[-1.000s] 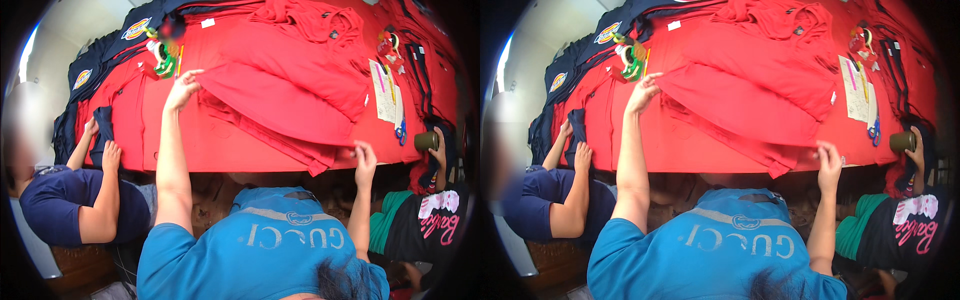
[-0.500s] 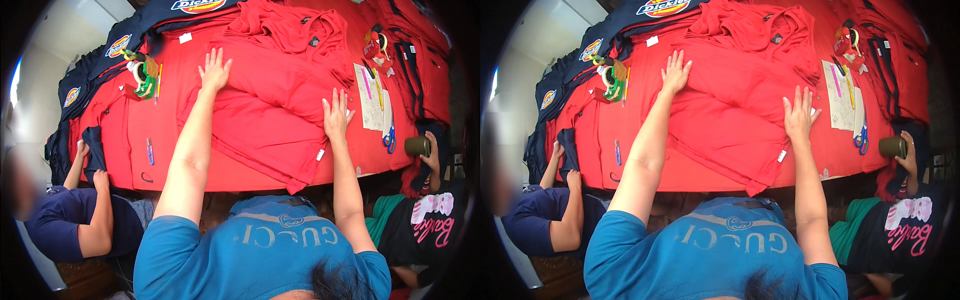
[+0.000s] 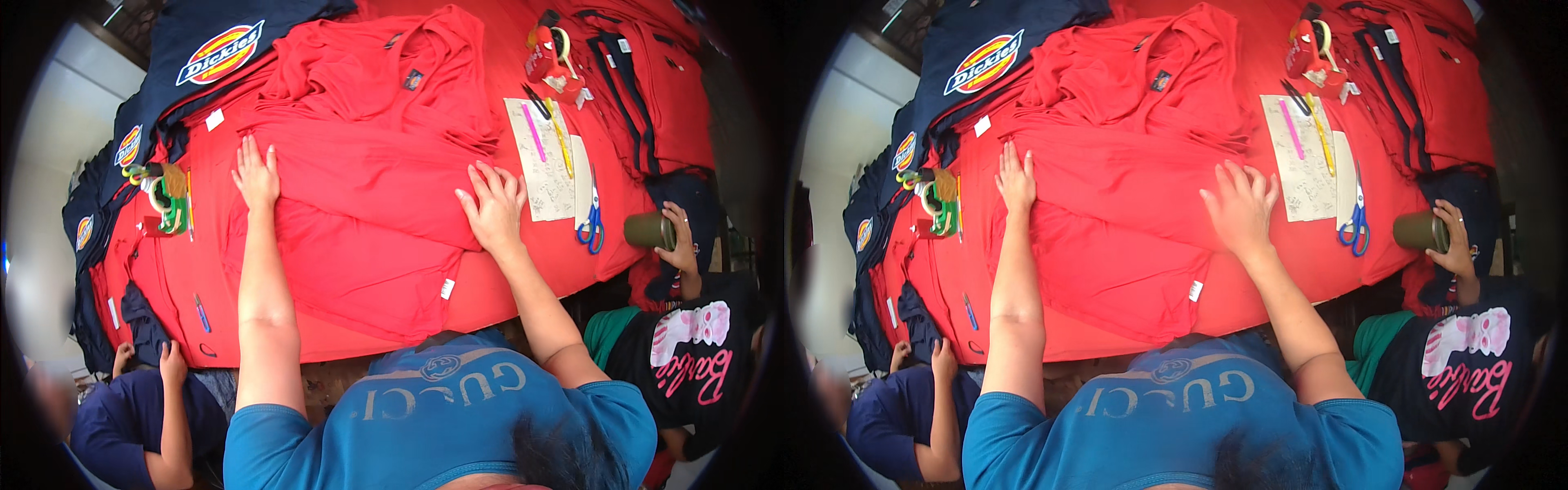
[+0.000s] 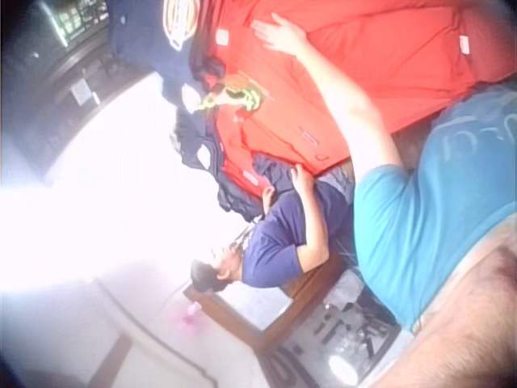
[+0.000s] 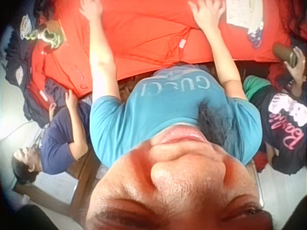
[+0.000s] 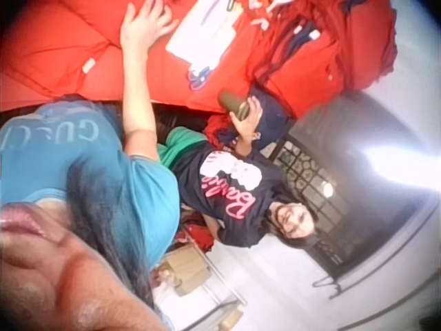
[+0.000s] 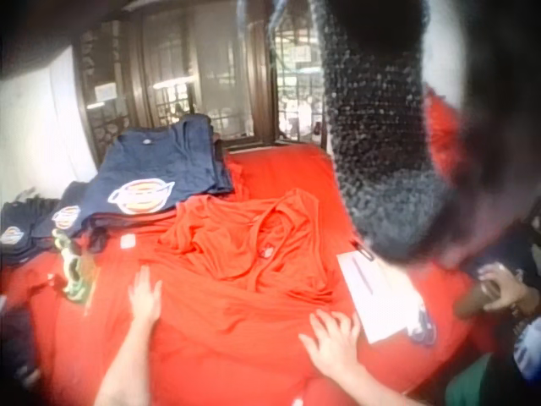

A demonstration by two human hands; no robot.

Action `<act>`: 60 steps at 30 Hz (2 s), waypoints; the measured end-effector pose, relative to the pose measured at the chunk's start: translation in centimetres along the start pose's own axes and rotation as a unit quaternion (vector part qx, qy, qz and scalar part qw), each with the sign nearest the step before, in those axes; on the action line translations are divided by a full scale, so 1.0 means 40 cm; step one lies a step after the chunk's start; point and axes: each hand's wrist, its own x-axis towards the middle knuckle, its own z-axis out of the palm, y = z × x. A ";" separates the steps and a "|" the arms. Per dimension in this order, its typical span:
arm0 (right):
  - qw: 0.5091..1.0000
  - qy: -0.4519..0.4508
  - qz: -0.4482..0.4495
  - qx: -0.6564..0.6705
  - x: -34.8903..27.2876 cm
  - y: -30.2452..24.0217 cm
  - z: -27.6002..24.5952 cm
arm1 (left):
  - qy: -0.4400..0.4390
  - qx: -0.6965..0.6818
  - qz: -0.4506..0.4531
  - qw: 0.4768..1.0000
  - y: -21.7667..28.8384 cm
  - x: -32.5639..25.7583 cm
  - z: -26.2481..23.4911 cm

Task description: The person uses blue-handled scissors to cut tags off a stack of red shirts. They repeatedly pick up a shirt, snip the tag, and place the shirt back on the pile. Another person is visible in the background working on a separate stack of dark shirts.

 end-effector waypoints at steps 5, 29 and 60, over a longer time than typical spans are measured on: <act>0.999 0.042 -0.019 -0.001 -0.009 0.023 0.013 | -0.021 -0.005 -0.003 1.000 0.004 0.016 0.000; 0.930 -0.091 0.102 0.342 -0.507 -0.306 -0.154 | 0.106 -0.089 0.080 0.987 -0.251 -0.362 -0.075; 0.944 -0.184 0.033 0.273 -0.479 -0.186 -0.145 | -0.035 -0.291 0.358 0.886 0.090 -0.758 -0.235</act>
